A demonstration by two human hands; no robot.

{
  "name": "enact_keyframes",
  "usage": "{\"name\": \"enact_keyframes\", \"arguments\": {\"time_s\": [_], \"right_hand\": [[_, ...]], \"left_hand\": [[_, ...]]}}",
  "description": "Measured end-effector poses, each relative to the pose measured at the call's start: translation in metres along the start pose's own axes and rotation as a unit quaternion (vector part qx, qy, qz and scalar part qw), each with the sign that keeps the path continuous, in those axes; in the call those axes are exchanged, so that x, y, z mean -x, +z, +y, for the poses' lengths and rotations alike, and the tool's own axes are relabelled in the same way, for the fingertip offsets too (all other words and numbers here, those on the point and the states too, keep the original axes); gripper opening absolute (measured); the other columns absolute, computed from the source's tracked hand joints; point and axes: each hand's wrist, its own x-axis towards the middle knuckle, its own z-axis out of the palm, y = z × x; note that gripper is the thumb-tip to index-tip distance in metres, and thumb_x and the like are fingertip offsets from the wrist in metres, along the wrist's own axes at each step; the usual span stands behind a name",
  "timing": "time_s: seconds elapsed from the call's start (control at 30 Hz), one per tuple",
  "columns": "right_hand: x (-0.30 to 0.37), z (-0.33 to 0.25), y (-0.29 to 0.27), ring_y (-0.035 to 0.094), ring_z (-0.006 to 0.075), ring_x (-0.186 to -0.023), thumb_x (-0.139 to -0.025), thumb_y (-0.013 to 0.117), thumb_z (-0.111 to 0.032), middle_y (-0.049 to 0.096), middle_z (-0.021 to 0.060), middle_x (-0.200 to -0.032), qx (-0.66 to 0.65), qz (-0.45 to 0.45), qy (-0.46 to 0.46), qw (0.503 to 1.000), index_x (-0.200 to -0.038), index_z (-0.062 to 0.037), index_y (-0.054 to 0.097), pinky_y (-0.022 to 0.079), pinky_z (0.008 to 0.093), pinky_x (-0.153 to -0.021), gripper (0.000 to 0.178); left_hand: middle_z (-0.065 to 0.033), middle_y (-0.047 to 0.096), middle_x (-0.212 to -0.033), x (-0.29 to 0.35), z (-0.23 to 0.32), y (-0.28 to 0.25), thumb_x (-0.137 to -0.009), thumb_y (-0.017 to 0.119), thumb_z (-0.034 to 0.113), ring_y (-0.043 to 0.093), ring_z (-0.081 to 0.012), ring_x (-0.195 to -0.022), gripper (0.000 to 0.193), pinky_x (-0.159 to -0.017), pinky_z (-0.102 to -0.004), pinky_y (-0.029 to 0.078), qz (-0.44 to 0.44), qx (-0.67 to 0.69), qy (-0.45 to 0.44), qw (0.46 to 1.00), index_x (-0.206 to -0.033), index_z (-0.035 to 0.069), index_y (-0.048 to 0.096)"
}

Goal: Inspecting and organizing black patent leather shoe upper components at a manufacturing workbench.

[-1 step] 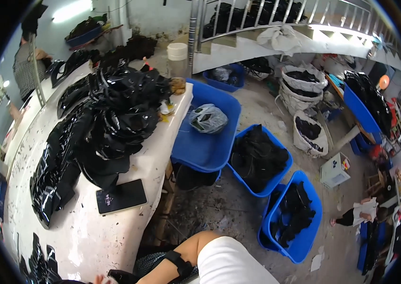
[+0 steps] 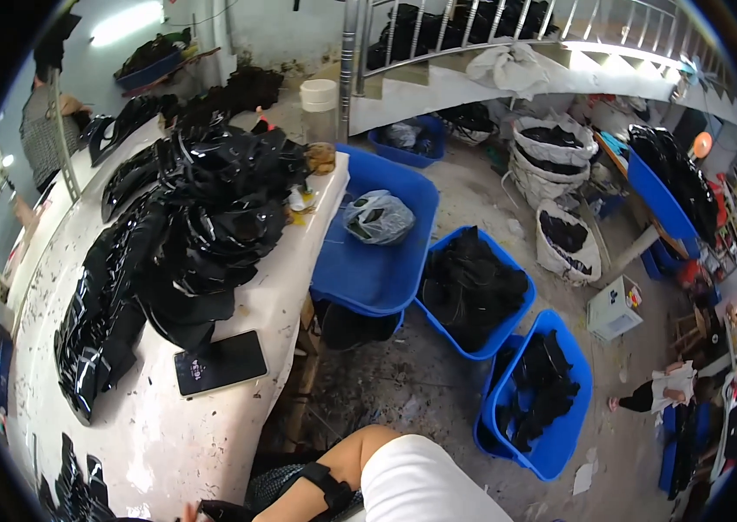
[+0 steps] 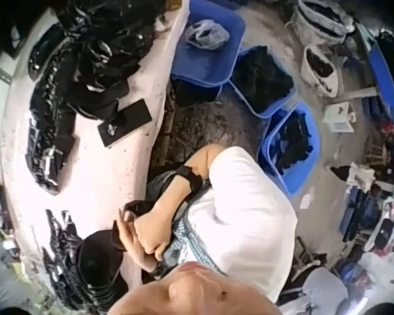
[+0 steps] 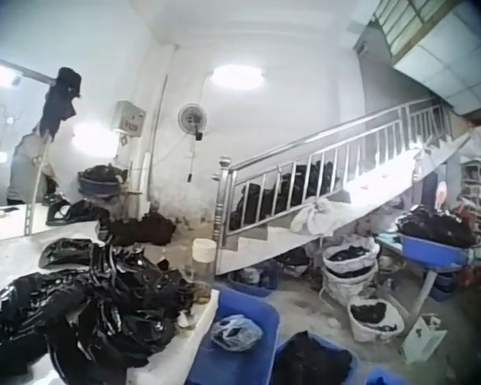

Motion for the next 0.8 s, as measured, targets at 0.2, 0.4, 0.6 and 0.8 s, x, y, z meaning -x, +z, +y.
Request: {"name": "enact_keyframes", "arguments": {"time_s": [0.2,0.4,0.6,0.8], "right_hand": [[0.010,-0.004,0.009,0.054,0.0331,-0.050,-0.078,0.048,-0.047,0.057,0.0098,-0.055,0.028,-0.079,0.005,0.996,-0.062,-0.0099,0.062,0.041,0.0482,-0.049,0.043],[0.010,-0.007,0.002,0.056,0.0349,-0.061,-0.082,0.044,-0.043,0.062,0.0082,-0.068,0.031,-0.034,-0.034,0.998,-0.072,-0.0160,0.065,0.034,0.0606,-0.055,0.036],[0.025,-0.013,-0.005,0.056,0.0313,-0.059,-0.083,0.045,-0.038,0.060,0.0097,-0.067,0.075,0.015,0.053,0.996,-0.070,-0.0112,0.065,0.041,0.0495,-0.057,0.036],[0.047,0.024,-0.025,0.054,0.0289,-0.071,-0.076,0.055,-0.028,0.056,0.0120,-0.071,0.282,0.254,0.191,0.905,-0.073,-0.0037,0.062,0.044,0.0391,-0.064,0.026]], "left_hand": [[-0.0126,0.052,-0.104,-0.015,-0.068,0.019,-0.085,0.051,0.012,0.052,-0.0184,-0.088,0.036,-0.077,-0.0300,0.043,-0.021,0.020,0.024,0.999,-0.117,-0.002,0.040],[-0.0133,0.050,-0.108,-0.049,-0.113,0.029,-0.083,0.054,0.015,0.049,-0.0195,-0.092,0.042,-0.080,-0.0308,0.041,-0.061,0.043,0.087,0.993,-0.118,-0.002,0.039],[-0.0139,0.047,-0.112,-0.053,-0.164,0.028,-0.082,0.057,0.018,0.047,-0.0207,-0.096,0.047,-0.083,-0.0316,0.039,-0.053,0.080,0.107,0.990,-0.120,-0.003,0.038],[-0.0146,0.045,-0.116,-0.053,-0.212,0.001,-0.081,0.060,0.021,0.044,-0.0218,-0.101,0.053,-0.087,-0.0324,0.037,-0.013,0.110,0.119,0.987,-0.121,-0.003,0.036]]}}
